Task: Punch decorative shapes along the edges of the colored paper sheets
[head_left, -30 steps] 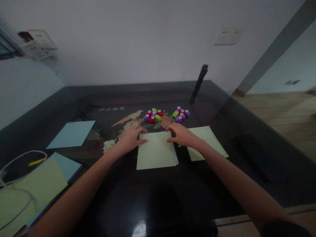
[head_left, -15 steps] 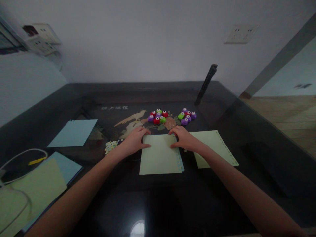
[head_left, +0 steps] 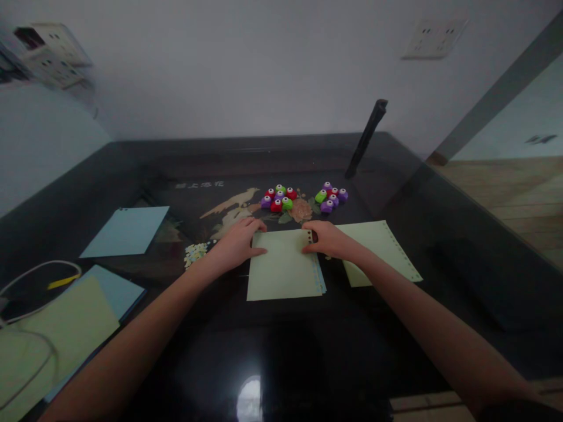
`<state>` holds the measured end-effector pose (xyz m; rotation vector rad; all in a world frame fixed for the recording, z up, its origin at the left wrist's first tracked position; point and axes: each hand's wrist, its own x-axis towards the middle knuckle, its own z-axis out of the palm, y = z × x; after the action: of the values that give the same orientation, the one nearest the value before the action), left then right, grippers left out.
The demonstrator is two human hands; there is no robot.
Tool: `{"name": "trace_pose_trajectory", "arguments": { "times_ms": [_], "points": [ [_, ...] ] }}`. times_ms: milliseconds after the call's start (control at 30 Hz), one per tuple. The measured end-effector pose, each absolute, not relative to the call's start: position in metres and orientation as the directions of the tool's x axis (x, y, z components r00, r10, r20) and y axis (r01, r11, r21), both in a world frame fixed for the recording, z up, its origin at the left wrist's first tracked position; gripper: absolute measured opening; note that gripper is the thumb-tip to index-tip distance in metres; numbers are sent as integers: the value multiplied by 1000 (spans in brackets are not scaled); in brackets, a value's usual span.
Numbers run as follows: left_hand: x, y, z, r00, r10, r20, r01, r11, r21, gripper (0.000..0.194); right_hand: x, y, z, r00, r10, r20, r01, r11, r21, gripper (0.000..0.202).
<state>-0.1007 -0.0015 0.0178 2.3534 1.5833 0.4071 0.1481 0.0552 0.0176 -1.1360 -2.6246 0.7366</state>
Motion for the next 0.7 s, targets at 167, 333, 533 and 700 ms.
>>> {"name": "trace_pose_trajectory", "arguments": {
  "times_ms": [167, 333, 533, 700],
  "points": [
    [-98, -2, 18, 325, 944, 64, 858, -323, 399, 29, 150, 54, 21, -679, 734, -6, 616, 565, -548, 14],
    [-103, -1, 30, 298, 954, -29, 802, -234, 549, 20, 152, 54, 26, -641, 767, -36, 555, 430, -712, 11],
    [-112, 0, 44, 264, 941, -214, 483, 63, 874, 29, 156, 57, 24, -635, 766, -99, 293, 120, -949, 18],
    [-112, -2, 38, 200, 953, -228, 201, 187, 962, 37, 156, 56, 33, -613, 786, -76, 196, 59, -979, 21]
  ]
}}
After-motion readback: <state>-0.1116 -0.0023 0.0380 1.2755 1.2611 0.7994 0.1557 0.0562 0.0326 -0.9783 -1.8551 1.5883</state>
